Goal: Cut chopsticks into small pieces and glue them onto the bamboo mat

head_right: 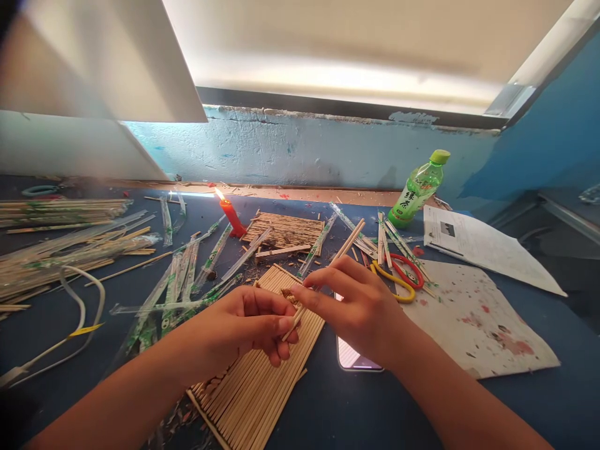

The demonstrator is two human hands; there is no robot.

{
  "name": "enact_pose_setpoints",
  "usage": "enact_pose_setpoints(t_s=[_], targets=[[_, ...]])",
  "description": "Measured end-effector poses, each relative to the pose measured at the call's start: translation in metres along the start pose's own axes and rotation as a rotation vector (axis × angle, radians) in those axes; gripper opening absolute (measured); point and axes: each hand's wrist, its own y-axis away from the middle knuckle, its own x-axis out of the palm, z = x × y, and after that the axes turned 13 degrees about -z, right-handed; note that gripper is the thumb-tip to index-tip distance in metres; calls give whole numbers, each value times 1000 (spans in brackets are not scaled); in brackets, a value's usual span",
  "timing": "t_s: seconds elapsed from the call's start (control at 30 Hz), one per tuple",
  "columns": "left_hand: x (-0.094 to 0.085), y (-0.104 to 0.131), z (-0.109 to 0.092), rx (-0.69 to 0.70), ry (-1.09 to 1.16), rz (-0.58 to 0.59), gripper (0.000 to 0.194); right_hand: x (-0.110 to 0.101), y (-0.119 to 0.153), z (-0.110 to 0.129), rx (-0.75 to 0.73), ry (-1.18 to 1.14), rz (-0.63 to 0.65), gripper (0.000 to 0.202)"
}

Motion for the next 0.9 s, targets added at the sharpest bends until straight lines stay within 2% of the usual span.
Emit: enact_pose_setpoints(t_s=[0.17, 0.27, 0.33, 0.4, 0.47, 0.53, 0.63, 0.77, 0.9], targets=[[2, -1, 1, 14, 14, 0, 17, -1, 0, -1, 2, -16, -9, 35], [3, 0, -4, 100, 45, -63, 24, -5, -2, 1, 106, -75, -75, 38], [3, 1, -12, 167, 68, -149, 30, -9, -4, 4, 301, -192, -148, 36], [1, 3, -19, 228, 66, -265, 30, -13, -5, 8, 579, -384, -164, 27], [-2, 3, -24, 280, 47, -370, 28, -14, -5, 12, 810, -578, -81, 17], [-4, 3, -26, 314, 5, -424, 26, -12, -5, 13, 898, -684, 42, 11], [-5, 1, -22, 350, -135, -447, 27, -7, -3, 12, 849, -638, 133, 8], [-2, -1, -18, 376, -313, -456, 30, -6, -3, 10, 654, -508, 210, 10], [-1, 1, -19, 395, -472, -472, 28, -6, -3, 11, 549, -463, 172, 11]])
